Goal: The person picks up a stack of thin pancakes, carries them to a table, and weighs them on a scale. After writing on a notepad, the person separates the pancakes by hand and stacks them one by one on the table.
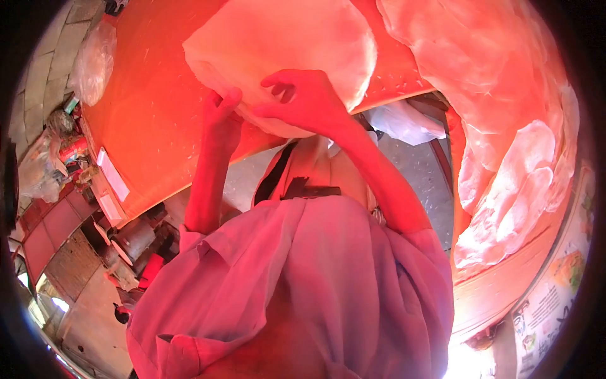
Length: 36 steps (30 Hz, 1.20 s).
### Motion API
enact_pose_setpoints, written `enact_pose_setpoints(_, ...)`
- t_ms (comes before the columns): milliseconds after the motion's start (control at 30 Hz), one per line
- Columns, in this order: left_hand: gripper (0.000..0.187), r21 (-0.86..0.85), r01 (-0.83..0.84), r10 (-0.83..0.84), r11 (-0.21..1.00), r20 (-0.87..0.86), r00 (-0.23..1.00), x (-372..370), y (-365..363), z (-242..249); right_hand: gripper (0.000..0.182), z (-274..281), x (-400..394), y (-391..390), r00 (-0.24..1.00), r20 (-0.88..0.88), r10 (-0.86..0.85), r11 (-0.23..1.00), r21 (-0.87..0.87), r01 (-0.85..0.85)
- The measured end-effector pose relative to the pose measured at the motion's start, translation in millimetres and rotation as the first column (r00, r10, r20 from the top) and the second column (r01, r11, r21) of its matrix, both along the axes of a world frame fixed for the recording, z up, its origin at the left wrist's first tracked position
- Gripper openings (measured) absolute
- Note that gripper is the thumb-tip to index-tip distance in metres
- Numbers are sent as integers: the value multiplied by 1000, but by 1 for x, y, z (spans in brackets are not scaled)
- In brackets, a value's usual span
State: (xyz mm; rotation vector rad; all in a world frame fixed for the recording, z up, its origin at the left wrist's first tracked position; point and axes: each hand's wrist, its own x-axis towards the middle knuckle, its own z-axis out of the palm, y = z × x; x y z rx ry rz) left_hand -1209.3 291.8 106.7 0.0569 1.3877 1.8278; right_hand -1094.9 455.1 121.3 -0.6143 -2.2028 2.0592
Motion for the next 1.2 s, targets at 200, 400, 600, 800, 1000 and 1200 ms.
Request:
enact_pose_setpoints(200, 52, 88, 80, -81, 993, 12, 997, -6, -8, -1, 36, -18, -1, 3, 994, 0, -105, 991, -79, 105)
enact_pose_setpoints(400, 53, 70, 94, -96, 993, 32, 995, -10, -10, -2, 36, 3, -11, -11, 996, 69, -49, 989, 142, 39)
enact_pose_setpoints(600, 44, 48, 2, -3, 999, 39, 999, -6, 0, 2, 39, 5, -15, -1, 1000, -5, -22, 982, 187, 23)
enact_pose_setpoints(800, 45, -25, -27, 28, 999, 15, 1000, -2, 11, 14, 45, -3, -16, 26, 996, 67, 67, 995, -77, -61)
enact_pose_setpoints(1000, 45, -72, -61, 62, 996, 12, 998, 2, 15, 15, 36, 5, -21, 20, 998, -15, 54, 995, 89, -52)
enact_pose_setpoints(1200, 43, -84, -96, 93, 992, -40, 995, 6, 17, 11, 18, -16, -24, 29, 990, -116, -78, 946, 306, 110)
